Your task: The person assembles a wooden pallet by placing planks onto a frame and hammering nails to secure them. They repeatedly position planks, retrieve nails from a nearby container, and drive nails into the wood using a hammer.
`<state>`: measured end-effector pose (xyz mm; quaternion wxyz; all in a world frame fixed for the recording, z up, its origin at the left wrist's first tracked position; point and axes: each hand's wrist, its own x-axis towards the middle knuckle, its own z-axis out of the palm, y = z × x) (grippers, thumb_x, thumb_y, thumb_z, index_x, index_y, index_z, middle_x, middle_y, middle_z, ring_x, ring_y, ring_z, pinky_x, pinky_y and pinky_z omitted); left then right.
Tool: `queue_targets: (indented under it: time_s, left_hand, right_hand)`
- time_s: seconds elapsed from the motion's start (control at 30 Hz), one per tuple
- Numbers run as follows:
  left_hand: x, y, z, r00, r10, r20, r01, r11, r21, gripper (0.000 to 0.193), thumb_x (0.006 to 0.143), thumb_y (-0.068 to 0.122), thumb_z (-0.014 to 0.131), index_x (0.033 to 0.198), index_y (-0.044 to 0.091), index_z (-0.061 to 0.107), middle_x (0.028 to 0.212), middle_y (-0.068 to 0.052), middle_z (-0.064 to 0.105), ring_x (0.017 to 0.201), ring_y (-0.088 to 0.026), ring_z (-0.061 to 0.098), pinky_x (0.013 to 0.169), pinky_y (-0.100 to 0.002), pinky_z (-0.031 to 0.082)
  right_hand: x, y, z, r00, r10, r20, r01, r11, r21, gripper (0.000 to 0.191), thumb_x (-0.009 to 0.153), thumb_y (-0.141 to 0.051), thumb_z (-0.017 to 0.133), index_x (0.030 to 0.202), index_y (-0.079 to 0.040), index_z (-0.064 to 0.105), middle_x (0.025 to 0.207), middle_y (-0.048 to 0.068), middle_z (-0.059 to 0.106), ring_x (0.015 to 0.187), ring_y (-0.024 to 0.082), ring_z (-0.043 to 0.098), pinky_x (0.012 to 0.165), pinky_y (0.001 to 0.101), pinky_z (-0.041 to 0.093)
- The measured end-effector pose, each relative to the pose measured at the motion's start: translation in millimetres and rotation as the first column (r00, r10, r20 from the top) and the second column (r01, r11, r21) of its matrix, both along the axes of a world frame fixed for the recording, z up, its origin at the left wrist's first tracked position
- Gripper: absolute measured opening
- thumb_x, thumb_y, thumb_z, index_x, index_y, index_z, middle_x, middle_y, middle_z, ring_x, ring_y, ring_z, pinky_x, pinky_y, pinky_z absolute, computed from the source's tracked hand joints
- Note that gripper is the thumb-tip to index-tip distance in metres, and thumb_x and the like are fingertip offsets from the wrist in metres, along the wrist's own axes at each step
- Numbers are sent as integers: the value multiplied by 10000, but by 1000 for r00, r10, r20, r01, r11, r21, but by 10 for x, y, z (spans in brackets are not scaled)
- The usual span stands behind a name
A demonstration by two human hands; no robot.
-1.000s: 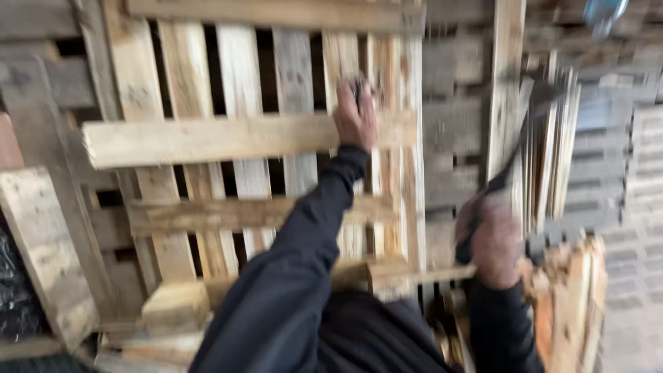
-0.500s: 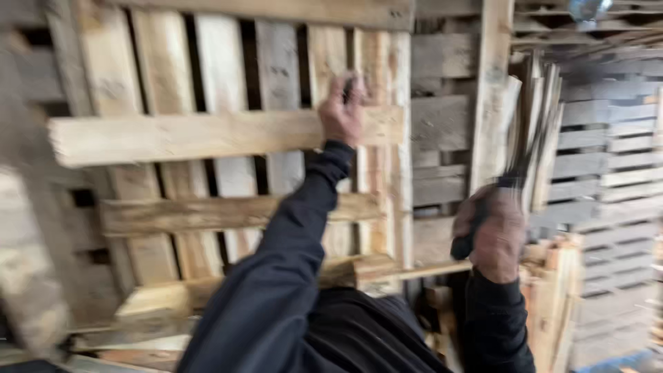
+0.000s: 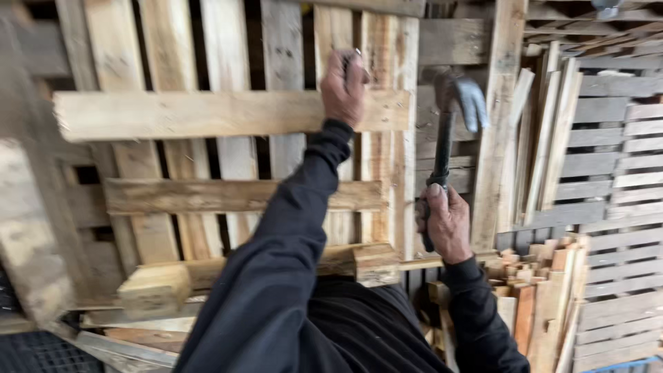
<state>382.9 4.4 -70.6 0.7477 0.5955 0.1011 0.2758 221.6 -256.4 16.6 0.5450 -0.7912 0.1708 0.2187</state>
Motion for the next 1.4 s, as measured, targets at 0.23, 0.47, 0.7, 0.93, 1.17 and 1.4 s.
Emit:
queue_targets:
  time_s: [0.23,0.47,0.7,0.93,1.17,1.4]
  left_hand:
    - [-332,210,122,950,-311,-8,256,798,-546,188,982,252,712,976,78,641,857,-34,695,520,-48,472,393,-254,377]
    - [-742,38,267,898,-437,-53,222,553,-803,237,907,261,791,990,45,738,742,29,602,520,-50,472,429,-225,364]
    - [-767,-70,263,935,-334,-116,148,667,-730,255,903,304,783,978,67,726,821,9,686,596,-53,537,457,-234,426]
    - [-812,91,187,945,-326,-36,219,709,-670,321,1008,382,700,1019,63,725,847,-53,752,493,-33,461,404,-200,394]
    - [-574,165,62,904,-392,-169,346,905,-247,199,913,197,797,1061,84,728,952,-58,797,847,-131,757,815,-290,661]
    - [-392,165,-131,939,-179,-294,318,780,540,173,909,246,790,1032,125,799,941,-49,795,798,-138,744,718,-284,638]
  right_hand:
    - [64,175,-380,983,151,-99,-144,986,81,451,1018,-511,546,896,-77,530,655,3,506,506,109,484,437,289,449]
    - [-14,62,-149,987,45,-155,-8,973,232,464,978,-534,582,909,-76,568,668,-4,539,504,99,511,442,273,449]
    - [92,34,-425,980,189,-53,-174,961,213,467,994,-543,586,921,-86,522,671,-14,528,520,85,523,456,267,488]
    - [234,-176,-442,962,224,-153,-203,969,141,474,968,-558,591,917,-90,538,651,-16,522,487,82,495,427,264,450]
    - [127,-78,-396,981,174,-84,-151,963,222,474,971,-530,609,910,-66,533,645,-8,536,476,82,518,411,268,482]
    - [14,-25,-174,992,124,-10,-119,973,197,478,974,-524,622,964,-48,576,677,-4,559,513,86,533,431,265,485]
